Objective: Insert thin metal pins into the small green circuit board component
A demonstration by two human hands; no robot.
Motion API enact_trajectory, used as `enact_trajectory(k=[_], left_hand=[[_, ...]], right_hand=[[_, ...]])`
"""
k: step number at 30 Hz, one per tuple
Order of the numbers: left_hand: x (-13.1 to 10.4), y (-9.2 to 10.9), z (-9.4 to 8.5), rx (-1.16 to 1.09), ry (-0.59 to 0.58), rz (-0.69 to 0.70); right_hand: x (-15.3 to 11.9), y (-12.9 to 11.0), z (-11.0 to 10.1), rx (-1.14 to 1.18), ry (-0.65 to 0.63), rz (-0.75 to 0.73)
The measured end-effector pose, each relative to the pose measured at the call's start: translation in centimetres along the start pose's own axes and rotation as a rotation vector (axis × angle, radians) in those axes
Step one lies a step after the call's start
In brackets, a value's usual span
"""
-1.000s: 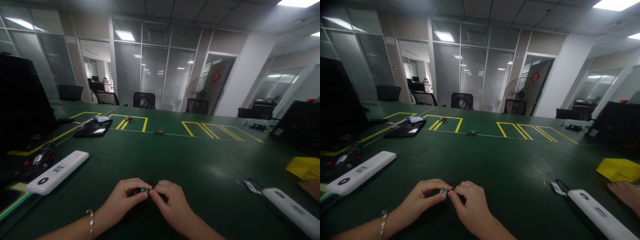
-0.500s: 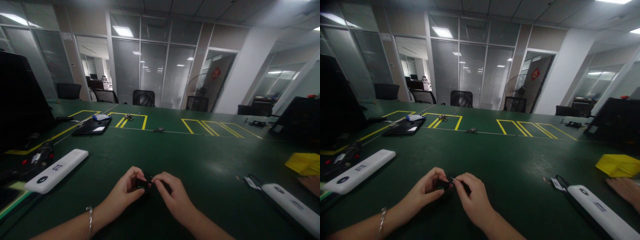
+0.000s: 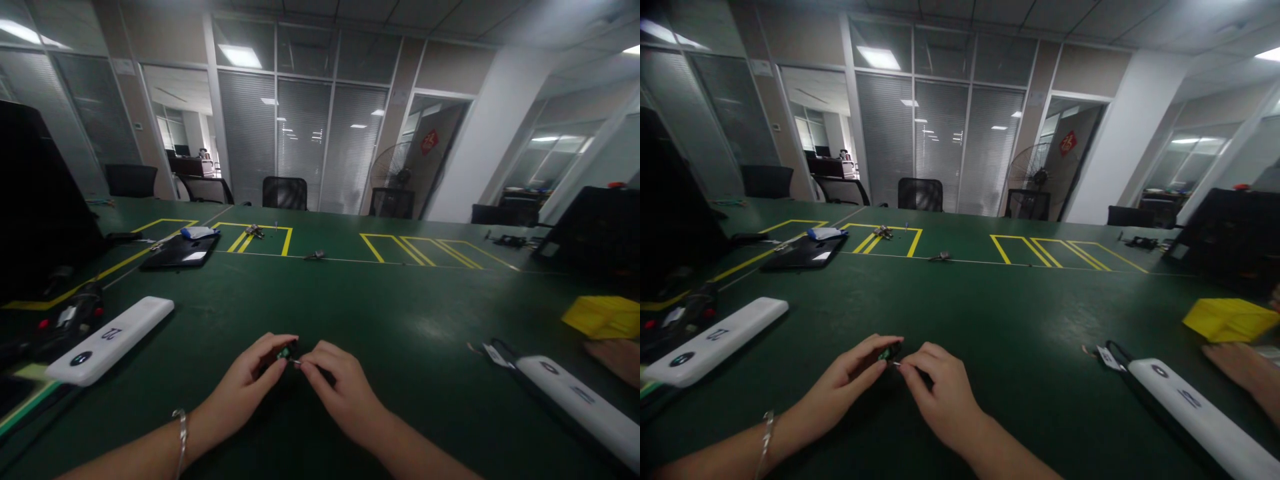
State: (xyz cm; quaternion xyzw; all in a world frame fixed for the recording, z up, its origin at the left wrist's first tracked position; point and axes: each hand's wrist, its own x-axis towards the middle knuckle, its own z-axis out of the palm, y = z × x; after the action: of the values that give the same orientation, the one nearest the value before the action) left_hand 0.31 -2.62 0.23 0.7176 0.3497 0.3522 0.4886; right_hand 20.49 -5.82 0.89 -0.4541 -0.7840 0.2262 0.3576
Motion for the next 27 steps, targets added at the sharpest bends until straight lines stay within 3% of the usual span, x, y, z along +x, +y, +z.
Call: enact_trajectory(k=[6,13,20,27], left_hand=[[-0.2,1.1,0.0,0.162,-0.057,0.113],[-0.2,1.1,-0.2,0.225,0.035,0.149],[-0.2,1.2,-0.2,0.232,-0.006,0.154],[-0.2,1.5,-0.4,0.204,0.056,0.122]], right_hand=[[-0.1,0.0,0.2,-0.111,-0.026,0.001],[-0.1,-0.1,0.0,-0.077,0.026,0.004],[-0.1,-0.1,0.0,-0.113,0.013,0.037],[-0.1,0.2,0.2,-0.129,-0.022,0.057]])
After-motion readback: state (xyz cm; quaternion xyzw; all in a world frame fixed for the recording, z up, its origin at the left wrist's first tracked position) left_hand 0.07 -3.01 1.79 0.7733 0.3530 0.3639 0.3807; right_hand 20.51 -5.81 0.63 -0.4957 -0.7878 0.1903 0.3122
